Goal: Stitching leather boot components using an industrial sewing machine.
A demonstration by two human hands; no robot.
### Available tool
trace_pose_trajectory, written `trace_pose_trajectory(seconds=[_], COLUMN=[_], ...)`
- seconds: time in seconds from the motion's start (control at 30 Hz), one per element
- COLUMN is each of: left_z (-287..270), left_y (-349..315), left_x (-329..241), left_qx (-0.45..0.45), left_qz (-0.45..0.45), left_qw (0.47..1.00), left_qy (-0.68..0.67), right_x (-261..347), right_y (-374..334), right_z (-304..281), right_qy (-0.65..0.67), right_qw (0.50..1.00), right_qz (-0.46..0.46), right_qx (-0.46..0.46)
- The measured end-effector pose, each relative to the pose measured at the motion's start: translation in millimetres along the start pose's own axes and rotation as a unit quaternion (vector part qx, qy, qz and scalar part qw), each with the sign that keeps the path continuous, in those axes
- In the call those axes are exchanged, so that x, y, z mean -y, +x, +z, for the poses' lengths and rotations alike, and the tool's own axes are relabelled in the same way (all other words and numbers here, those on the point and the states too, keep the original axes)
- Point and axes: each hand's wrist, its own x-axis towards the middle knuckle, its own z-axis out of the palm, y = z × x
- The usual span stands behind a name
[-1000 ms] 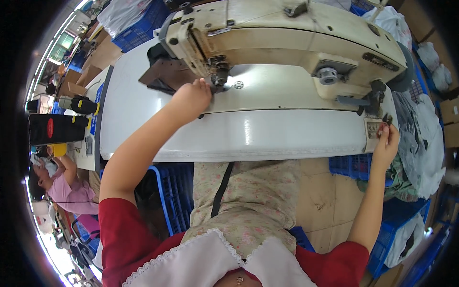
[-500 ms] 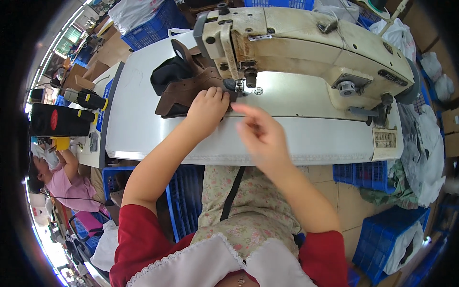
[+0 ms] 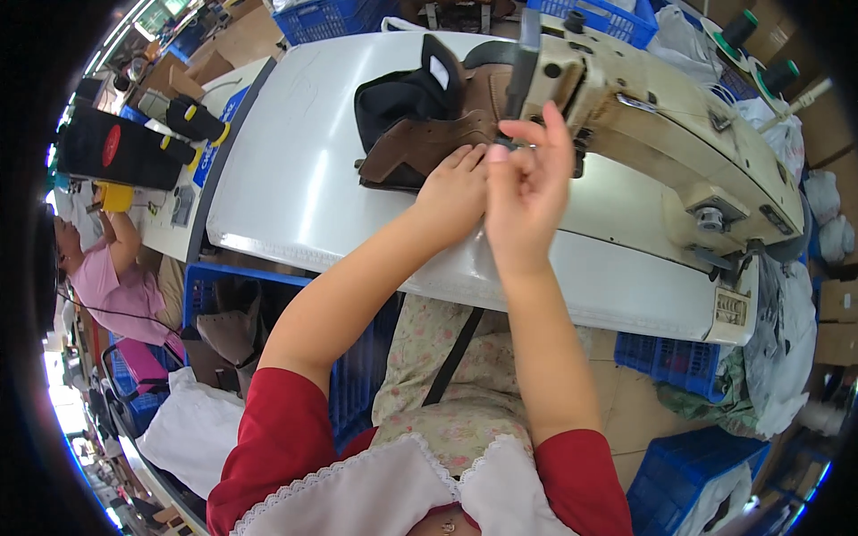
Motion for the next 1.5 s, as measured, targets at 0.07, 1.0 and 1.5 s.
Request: trace_pose_trajectory(seconds=[0.07, 1.0, 1.5], left_z=[0, -16, -12], left_y=[-1, -22, -19], left_x=[0, 26, 21], left_qx=[-0.002, -0.004, 0.004], left_qz=[0.024, 0.031, 0.021], left_qw=[0.996, 0.998, 0.997], left_qy=[0.084, 0.053, 0.068], right_x=[9, -19, -45], right_y=[0, -43, -39], right_z=[-13, -78, -77], right_qy=[0.229, -0.135, -0.157], right_qw=[0.961, 0.910, 0.916], right_qz=[0.149, 0.341, 0.316], right_qx=[-0.037, 0.195, 0.189])
